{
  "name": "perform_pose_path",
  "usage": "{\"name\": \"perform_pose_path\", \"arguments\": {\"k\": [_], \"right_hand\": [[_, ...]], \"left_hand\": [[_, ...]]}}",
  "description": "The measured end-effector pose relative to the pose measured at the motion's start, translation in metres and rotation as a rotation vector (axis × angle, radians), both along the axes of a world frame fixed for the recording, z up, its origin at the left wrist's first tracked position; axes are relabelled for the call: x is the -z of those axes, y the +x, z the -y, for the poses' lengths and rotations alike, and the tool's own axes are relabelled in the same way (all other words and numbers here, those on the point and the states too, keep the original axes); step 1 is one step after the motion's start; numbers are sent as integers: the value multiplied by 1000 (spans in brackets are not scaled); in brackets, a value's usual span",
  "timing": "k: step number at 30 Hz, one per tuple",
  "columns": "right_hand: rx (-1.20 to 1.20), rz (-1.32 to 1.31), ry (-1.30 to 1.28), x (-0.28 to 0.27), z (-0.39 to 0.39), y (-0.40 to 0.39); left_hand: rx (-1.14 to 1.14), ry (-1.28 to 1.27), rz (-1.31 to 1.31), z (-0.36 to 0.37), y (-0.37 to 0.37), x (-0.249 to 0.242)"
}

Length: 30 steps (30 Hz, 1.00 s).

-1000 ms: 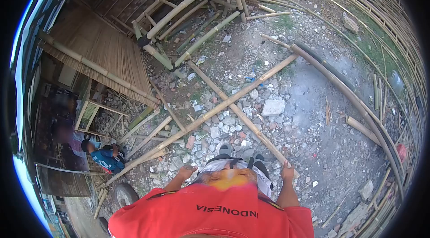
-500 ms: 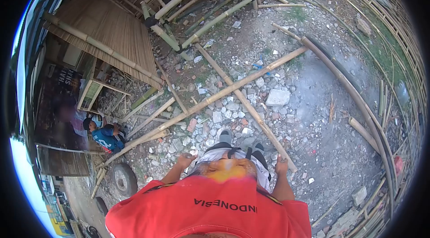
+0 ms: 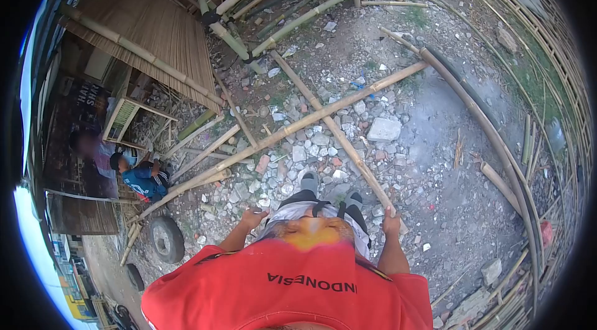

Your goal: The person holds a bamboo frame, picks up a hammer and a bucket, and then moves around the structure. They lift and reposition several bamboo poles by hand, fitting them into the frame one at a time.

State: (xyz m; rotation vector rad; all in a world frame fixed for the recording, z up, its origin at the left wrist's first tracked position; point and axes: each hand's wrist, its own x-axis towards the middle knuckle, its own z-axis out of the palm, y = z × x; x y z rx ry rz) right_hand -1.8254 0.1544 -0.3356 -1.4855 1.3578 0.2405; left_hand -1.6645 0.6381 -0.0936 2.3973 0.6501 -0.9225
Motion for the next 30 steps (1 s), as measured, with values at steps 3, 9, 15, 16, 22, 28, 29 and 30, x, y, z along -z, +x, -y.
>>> {"name": "perform_pose_path", "arguments": {"k": [3,9,15,16,22,28,29,30], "right_hand": [[-102,-55,-31,25,-3,-5],[-33,-7,99,7,-18,2],[-24,-10,62,9,-31,13],[-40,-22,71,5,-33,17],[-75,11,94,5,-37,28],[-72,9,42,23,-38,32],[-90,14,15,35,-35,30],[-107,18,-11,32,-36,31]], "left_hand": [[25,-4,-3,-4,-2,2],[-41,-30,-17,-30,-9,21],[-87,-60,13,-40,-16,31],[-88,-26,8,-40,-18,33],[-124,-54,-33,-38,-24,31],[-158,-49,-35,-38,-17,25],[-156,-49,-35,-36,-15,23],[-171,-65,-36,-36,-14,24]]}}
